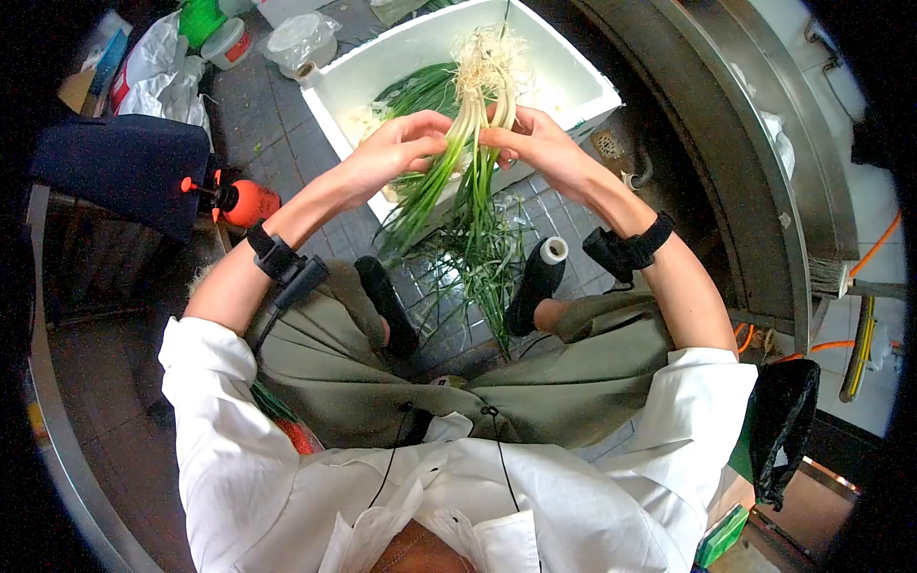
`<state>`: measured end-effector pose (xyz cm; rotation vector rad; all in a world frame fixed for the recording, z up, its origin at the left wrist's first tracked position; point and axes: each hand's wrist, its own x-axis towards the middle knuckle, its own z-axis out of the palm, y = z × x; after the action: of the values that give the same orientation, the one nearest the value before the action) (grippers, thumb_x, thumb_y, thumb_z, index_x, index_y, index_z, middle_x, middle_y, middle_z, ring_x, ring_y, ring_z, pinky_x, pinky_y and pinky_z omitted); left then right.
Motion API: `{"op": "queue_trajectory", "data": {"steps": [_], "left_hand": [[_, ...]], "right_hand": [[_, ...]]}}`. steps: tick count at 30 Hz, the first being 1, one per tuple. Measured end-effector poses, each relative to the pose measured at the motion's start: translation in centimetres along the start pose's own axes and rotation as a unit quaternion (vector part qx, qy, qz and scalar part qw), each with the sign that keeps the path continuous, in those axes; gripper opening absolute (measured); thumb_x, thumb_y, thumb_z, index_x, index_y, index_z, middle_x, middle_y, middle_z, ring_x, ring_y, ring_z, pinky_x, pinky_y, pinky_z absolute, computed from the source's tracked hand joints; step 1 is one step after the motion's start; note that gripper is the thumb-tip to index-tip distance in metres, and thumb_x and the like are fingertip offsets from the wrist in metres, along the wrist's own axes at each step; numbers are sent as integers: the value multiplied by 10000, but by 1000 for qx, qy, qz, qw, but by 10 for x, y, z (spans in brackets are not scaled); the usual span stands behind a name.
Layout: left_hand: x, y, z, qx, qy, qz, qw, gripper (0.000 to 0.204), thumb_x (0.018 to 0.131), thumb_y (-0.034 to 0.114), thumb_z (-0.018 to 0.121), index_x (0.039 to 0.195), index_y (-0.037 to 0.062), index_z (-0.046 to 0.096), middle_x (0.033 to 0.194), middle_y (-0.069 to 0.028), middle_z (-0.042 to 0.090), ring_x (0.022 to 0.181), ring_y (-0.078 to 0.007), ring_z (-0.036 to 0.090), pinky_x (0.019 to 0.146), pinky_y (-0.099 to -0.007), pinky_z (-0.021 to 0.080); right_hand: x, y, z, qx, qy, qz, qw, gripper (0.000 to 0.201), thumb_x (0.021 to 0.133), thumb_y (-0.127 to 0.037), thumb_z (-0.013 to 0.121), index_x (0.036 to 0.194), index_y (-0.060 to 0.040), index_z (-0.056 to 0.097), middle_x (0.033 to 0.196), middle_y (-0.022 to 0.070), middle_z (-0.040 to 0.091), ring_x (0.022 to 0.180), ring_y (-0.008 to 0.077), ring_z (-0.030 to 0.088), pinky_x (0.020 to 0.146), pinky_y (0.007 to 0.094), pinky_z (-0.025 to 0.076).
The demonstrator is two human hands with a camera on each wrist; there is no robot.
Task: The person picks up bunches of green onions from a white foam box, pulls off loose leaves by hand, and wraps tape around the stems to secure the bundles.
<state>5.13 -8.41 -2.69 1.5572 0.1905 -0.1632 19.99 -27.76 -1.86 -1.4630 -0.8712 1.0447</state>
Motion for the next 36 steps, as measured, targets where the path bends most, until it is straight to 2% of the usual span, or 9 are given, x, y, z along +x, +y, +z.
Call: {"op": "queue_trajectory", "data": {"steps": [4,6,8,14,16,17,19,26,36], "left_hand": [[-3,5,11,-27,30,13,999,594,888,299,710,1328,-21,472,1192,-125,614,1077,-168,576,904,-340,465],[-3,-6,15,145,13,124,982,684,891,338,729,1413,50,393,1283,-136,566,1232,-175,534,1016,-382,426],[2,-13,17,125,1,142,982,739,861,295,770,1423,47,358,1288,-153,561,1271,-203,518,1051,-386,414],[3,-11,13,70,9,138,988,566,896,109,684,1381,41,399,1129,-53,582,1042,-149,593,919,-317,489],[2,-7,14,36,4,144,989,508,888,70,653,1346,52,434,1091,-40,595,994,-135,603,864,-300,504],[0,-3,11,-11,-31,83,996,509,879,81,668,1336,59,445,1061,-34,600,955,-129,604,835,-298,508],[-4,3,13,-62,-55,18,996,468,890,152,689,1297,73,473,981,-32,608,834,-119,607,754,-282,508],[0,1,21,-76,-65,48,994,427,953,146,576,1349,40,456,1086,-103,639,920,-147,655,757,-265,524],[2,0,14,-72,-37,25,996,468,974,112,446,1423,-4,389,1165,-190,674,1084,-206,657,910,-337,535]], "right_hand": [[1,0,7,98,23,19,995,307,932,-249,674,1144,-33,625,919,-2,624,791,66,530,696,248,430],[0,-4,15,125,41,22,991,304,937,-244,669,1145,-28,623,944,6,627,799,75,544,717,252,445],[0,-7,22,151,58,25,986,301,942,-239,664,1146,-22,622,968,15,629,808,84,559,737,256,459],[1,-14,25,216,11,-4,976,248,976,-186,604,1140,0,621,1042,49,635,901,121,613,852,291,506],[4,-10,16,-17,33,-59,998,209,969,-132,600,1124,5,627,1043,58,636,880,122,626,781,285,525],[5,-7,17,-17,34,-59,998,209,969,-132,600,1124,5,627,1043,58,636,880,122,626,781,285,525],[7,-3,20,-238,114,-189,946,182,936,-110,642,1073,9,625,1008,62,644,832,121,630,706,274,529],[13,6,28,-208,186,-123,952,268,884,-148,722,1033,29,587,909,77,657,770,120,633,667,273,527],[12,4,26,-202,186,-157,949,403,893,-143,711,1177,46,497,900,96,661,671,105,628,587,256,509]]}}
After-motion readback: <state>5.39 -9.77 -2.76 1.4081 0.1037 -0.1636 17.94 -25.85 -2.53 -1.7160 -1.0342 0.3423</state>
